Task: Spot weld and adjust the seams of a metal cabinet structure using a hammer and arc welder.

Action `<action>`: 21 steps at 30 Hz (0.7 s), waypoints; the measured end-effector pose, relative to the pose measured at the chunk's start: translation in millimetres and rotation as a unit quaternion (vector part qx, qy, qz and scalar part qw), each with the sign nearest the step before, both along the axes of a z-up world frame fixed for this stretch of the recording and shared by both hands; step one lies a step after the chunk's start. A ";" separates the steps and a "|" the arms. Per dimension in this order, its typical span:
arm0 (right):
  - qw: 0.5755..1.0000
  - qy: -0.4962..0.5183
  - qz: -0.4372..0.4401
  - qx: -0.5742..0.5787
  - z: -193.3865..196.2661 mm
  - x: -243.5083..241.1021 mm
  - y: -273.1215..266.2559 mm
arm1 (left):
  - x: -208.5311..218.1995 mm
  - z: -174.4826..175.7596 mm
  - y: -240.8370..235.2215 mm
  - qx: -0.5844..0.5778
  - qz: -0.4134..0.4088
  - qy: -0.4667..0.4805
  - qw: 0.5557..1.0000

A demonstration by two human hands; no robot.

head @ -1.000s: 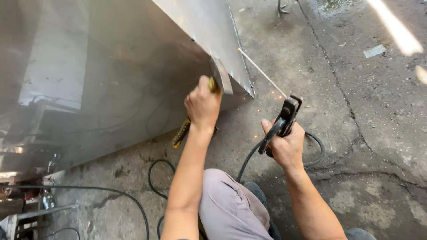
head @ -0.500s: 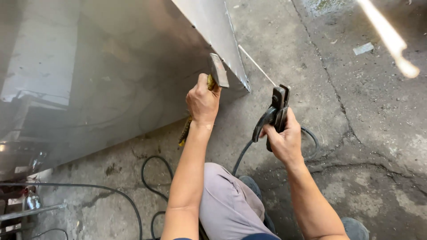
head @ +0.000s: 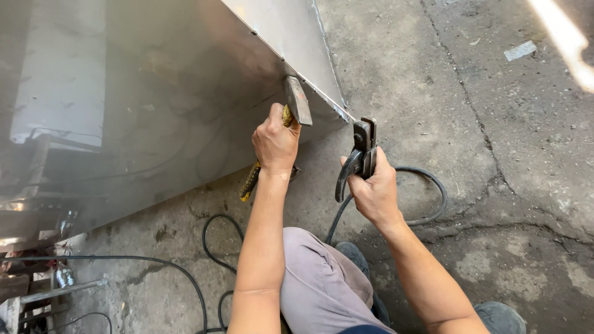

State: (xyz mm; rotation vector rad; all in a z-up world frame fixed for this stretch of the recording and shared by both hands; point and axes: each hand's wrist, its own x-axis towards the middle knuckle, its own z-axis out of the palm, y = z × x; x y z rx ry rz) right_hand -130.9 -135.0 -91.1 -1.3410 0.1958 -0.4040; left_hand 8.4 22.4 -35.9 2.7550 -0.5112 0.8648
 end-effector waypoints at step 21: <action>0.993 0.046 0.048 0.097 -0.8 10.6 2.0 | -4.1 8.0 -2.9 -0.001 -0.003 0.031 1.000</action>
